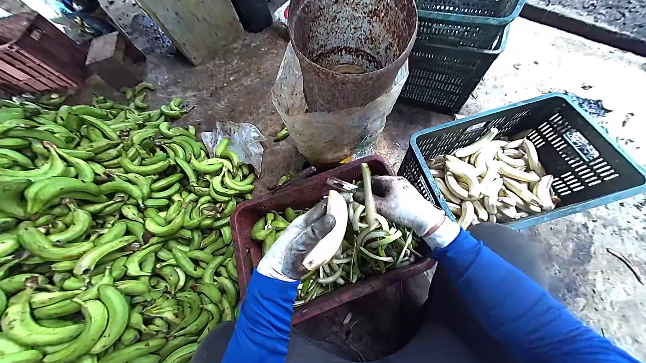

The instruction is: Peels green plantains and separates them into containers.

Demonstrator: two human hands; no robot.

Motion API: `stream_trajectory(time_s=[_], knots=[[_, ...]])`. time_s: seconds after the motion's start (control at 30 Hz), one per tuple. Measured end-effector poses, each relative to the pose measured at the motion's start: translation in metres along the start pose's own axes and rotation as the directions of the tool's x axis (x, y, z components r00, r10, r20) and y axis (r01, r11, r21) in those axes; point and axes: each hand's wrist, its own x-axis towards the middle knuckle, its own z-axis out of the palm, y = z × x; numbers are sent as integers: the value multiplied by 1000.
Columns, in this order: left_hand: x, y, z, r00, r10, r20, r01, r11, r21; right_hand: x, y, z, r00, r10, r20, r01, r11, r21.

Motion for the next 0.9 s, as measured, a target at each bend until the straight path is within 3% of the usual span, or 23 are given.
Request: stream_trajectory(time_s=[0.07, 0.17, 0.27, 0.33, 0.5, 0.67, 0.73, 0.83, 0.9], knots=[[7, -4, 2, 981, 47, -186, -82, 980, -184, -7, -7, -1, 995, 20, -94, -19, 1000, 10], [16, -8, 0, 893, 64, -446, -273, 864, -422, -22, -17, 10, 976, -69, -205, 73, 997, 9], [21, -10, 0, 790, 75, -609, -403, 812, -423, -33, -17, 32, 964, -191, -185, 193, 981, -7], [22, -13, -2, 767, 86, -636, -421, 816, -397, -35, -16, 45, 948, -282, -146, 279, 959, -40], [21, -13, -1, 801, 5, -599, -310, 859, -408, -25, -16, 45, 904, -406, -136, 405, 914, -35], [13, -8, 0, 915, -22, -403, -143, 917, -374, -19, -20, 34, 913, -385, -137, 391, 920, 18], [9, -10, 4, 961, -1, -276, -86, 949, -302, -11, -18, 25, 943, -307, -127, 316, 948, 50], [7, -13, 4, 995, 4, -104, -32, 963, -267, 2, -6, 8, 997, -71, -18, 71, 997, 0], [9, -10, 6, 994, 15, -111, -42, 967, -252, 5, 2, 5, 998, 38, -44, -41, 998, -54]])
